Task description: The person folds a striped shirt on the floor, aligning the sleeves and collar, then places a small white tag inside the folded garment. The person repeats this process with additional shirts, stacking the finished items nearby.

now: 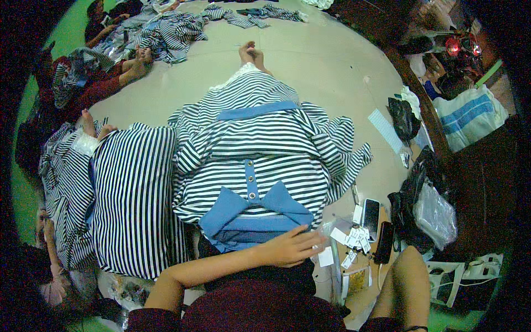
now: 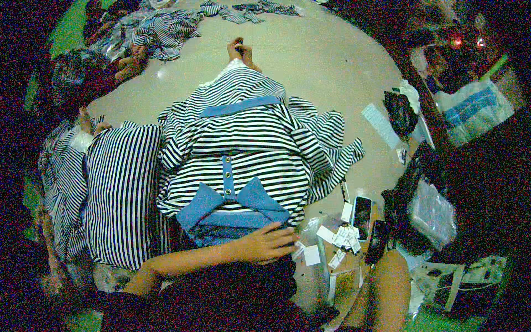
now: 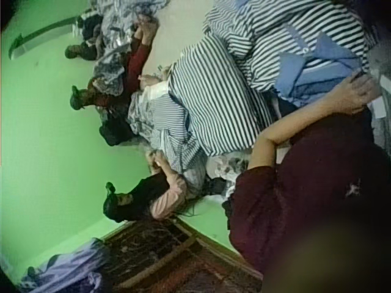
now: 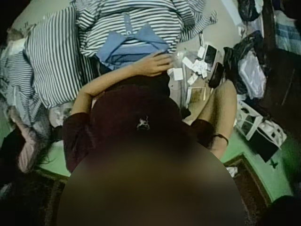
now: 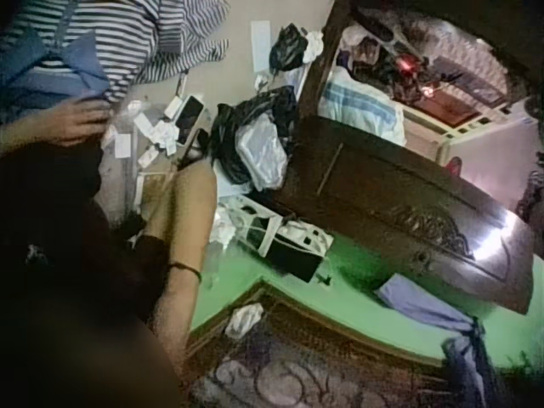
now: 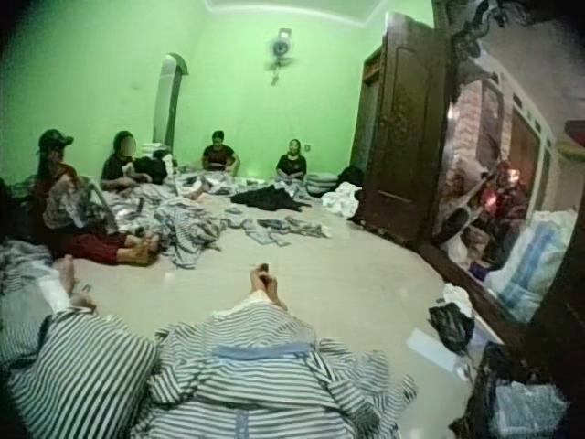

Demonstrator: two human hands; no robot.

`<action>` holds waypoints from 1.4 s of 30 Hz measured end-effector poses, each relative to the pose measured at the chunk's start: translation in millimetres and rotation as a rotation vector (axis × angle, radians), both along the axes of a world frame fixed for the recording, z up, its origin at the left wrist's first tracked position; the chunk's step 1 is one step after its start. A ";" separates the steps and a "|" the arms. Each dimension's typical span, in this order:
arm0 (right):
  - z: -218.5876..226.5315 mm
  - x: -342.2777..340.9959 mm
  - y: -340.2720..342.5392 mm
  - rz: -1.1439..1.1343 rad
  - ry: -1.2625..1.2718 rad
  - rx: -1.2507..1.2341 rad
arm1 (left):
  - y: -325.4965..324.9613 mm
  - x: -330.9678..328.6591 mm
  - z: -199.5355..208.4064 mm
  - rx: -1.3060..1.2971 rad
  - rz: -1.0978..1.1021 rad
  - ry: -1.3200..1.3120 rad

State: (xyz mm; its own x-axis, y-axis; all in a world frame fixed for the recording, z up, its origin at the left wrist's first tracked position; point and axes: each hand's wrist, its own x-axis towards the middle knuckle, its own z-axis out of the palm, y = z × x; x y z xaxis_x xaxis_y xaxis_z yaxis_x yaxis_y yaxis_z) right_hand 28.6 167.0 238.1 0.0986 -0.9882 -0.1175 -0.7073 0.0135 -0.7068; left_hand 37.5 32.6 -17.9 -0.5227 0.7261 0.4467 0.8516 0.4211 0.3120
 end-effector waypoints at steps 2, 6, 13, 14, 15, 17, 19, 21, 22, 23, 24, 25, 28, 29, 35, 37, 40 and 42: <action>-0.2 2.2 1.5 -0.004 -0.013 0.002 | -0.2 4.9 5.2 0.077 0.234 -0.076; -2.7 5.8 0.2 -0.009 -0.040 0.005 | -1.9 2.5 8.0 0.332 0.461 -0.220; -9.2 1.3 12.3 0.017 -0.128 0.044 | -22.4 -7.0 16.8 0.508 0.636 -0.371; -15.1 -2.6 15.9 0.020 -0.156 0.055 | -28.2 -12.9 18.3 0.420 0.719 -0.295; -23.2 -8.5 19.6 -0.005 -0.188 0.068 | -32.1 -19.5 19.4 0.348 0.805 -0.214; -50.9 -23.7 22.5 -0.214 -0.220 0.073 | -35.9 -33.0 19.7 0.282 1.013 -0.197; -94.1 -33.8 15.1 -0.673 -0.088 0.033 | -37.0 -45.7 18.0 0.200 1.019 -0.294; -147.8 -32.2 -9.3 -0.973 0.140 -0.090 | -39.5 -55.2 15.3 0.128 0.934 -0.384; -167.4 -33.2 -14.7 -0.980 0.218 -0.064 | -41.5 -59.4 13.7 0.178 0.875 -0.402; -181.5 -32.4 -14.8 -0.998 0.281 0.047 | -43.0 -63.2 12.0 0.231 0.866 -0.386; -191.4 -28.8 -12.1 -1.001 0.301 -0.065 | -44.7 -66.4 10.3 0.278 0.866 -0.407; -198.7 -24.4 -9.7 -1.016 0.304 -0.088 | -46.0 -68.2 8.8 0.325 0.866 -0.430; -204.9 -16.6 -2.4 -1.029 0.323 -0.152 | -46.3 -69.4 6.9 0.397 0.940 -0.417; -204.0 -15.6 -0.9 -1.026 0.331 -0.173 | -45.6 -68.9 8.1 0.408 0.976 -0.468; -198.7 -19.9 -1.6 -0.888 0.322 0.021 | -67.8 -37.9 32.3 0.295 0.959 -0.179; -199.2 -19.6 -4.3 -0.879 0.388 0.020 | -94.7 -16.1 40.7 0.110 0.882 -0.270; -201.0 -21.4 -5.2 -0.819 0.417 0.037 | -128.8 12.8 45.2 0.087 0.982 -0.481; -201.8 -23.4 -4.0 -0.778 0.418 0.054 | -141.1 23.4 44.6 0.294 0.987 -0.729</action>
